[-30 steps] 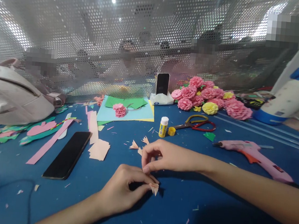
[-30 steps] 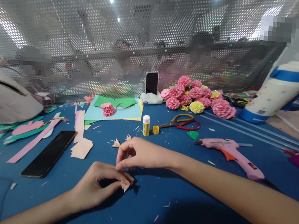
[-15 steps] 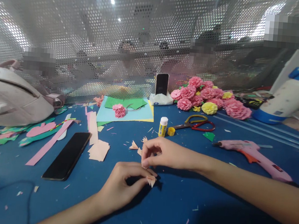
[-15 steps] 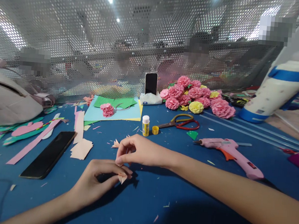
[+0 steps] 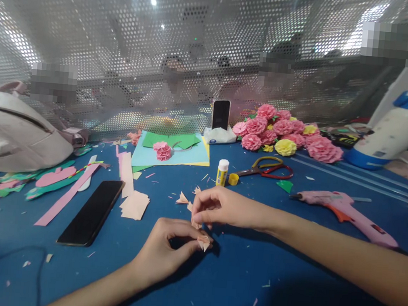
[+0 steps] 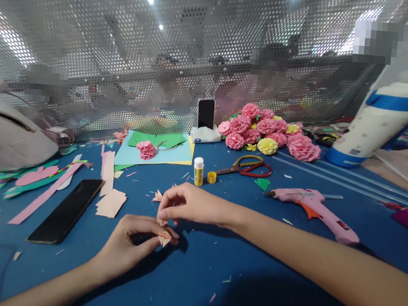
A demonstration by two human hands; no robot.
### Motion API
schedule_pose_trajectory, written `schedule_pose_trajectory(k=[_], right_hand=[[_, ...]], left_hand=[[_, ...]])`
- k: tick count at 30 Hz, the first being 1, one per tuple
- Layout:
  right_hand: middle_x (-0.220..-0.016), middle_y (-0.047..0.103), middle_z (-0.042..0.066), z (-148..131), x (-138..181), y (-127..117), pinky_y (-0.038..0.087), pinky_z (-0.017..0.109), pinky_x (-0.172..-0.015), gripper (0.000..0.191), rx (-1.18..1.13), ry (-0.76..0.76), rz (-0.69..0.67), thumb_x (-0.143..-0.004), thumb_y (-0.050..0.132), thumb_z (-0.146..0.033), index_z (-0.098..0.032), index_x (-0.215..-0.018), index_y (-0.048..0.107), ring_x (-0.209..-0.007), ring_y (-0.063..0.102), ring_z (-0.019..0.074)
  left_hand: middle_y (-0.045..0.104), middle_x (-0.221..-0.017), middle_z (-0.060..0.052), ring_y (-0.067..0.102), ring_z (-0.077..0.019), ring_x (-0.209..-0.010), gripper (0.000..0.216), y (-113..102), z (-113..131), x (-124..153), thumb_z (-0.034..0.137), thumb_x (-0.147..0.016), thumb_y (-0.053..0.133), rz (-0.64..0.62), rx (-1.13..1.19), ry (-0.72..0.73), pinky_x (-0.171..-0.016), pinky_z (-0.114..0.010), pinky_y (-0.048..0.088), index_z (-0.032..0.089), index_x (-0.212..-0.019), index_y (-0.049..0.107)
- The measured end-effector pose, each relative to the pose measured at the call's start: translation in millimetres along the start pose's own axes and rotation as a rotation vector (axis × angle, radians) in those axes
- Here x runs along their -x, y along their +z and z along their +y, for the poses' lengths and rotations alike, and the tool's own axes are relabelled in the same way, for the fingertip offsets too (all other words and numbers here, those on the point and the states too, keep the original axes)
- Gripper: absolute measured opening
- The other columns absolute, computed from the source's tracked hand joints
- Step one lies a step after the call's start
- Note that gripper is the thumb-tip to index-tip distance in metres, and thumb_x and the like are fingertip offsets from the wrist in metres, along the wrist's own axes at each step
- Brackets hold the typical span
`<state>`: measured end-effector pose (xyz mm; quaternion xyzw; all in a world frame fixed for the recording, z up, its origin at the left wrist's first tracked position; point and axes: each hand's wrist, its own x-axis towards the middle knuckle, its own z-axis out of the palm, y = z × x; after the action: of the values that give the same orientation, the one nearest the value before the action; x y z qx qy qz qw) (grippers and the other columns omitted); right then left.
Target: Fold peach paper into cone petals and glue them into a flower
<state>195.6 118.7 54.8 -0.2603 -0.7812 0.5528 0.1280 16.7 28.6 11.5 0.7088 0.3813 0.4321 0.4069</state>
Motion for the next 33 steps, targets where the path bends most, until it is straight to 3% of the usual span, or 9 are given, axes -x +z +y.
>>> schedule_pose_trajectory(k=[9,22,26,29,33], right_hand=[[-0.076,0.066,0.001,0,0,-1,0.041,0.023,-0.064,0.019,0.07,-0.031,0.0,-0.08,0.07,-0.033,-0.015,-0.08,0.07,-0.07,0.057,0.0124],[-0.076,0.067,0.002,-7,3,5,0.042,0.024,-0.064,0.014,0.133,-0.035,0.039,-0.08,0.068,-0.028,-0.014,-0.077,0.069,-0.072,0.06,0.0143],[-0.072,0.066,0.001,-13,7,14,0.041,0.024,-0.064,0.006,0.254,-0.035,0.114,-0.079,0.063,-0.015,-0.015,-0.074,0.066,-0.066,0.058,0.0128],[-0.067,0.062,-0.001,-14,9,19,0.04,0.024,-0.064,0.011,0.355,-0.097,0.202,-0.079,0.059,-0.007,-0.016,-0.072,0.063,-0.061,0.054,0.0113],[-0.076,0.065,0.001,-12,6,14,0.042,0.024,-0.069,0.007,0.217,-0.156,0.162,-0.085,0.062,-0.016,-0.015,-0.078,0.065,-0.072,0.059,0.0137]], left_hand=[[0.079,-0.086,-0.006,0.074,-0.0187,-0.081,0.015,0,0,2,0.014,-0.086,0.064,-0.021,-0.021,-0.028,-0.087,-0.031,0.056,0.017,-0.082,0.078],[0.079,-0.083,-0.006,0.075,-0.0186,-0.077,0.016,1,4,1,0.014,-0.085,0.064,-0.005,-0.03,-0.052,-0.076,-0.026,0.057,0.017,-0.079,0.079],[0.079,-0.082,-0.006,0.075,-0.0185,-0.076,0.016,2,3,1,0.014,-0.085,0.064,0.003,-0.025,-0.05,-0.075,-0.026,0.058,0.017,-0.079,0.079],[0.079,-0.082,-0.007,0.075,-0.0189,-0.078,0.016,1,3,0,0.014,-0.085,0.064,0.004,-0.017,-0.055,-0.076,-0.026,0.058,0.017,-0.08,0.079],[0.079,-0.086,-0.006,0.075,-0.0184,-0.079,0.016,-2,3,-1,0.012,-0.085,0.064,0.021,0.007,-0.021,-0.078,-0.026,0.058,0.017,-0.081,0.079]])
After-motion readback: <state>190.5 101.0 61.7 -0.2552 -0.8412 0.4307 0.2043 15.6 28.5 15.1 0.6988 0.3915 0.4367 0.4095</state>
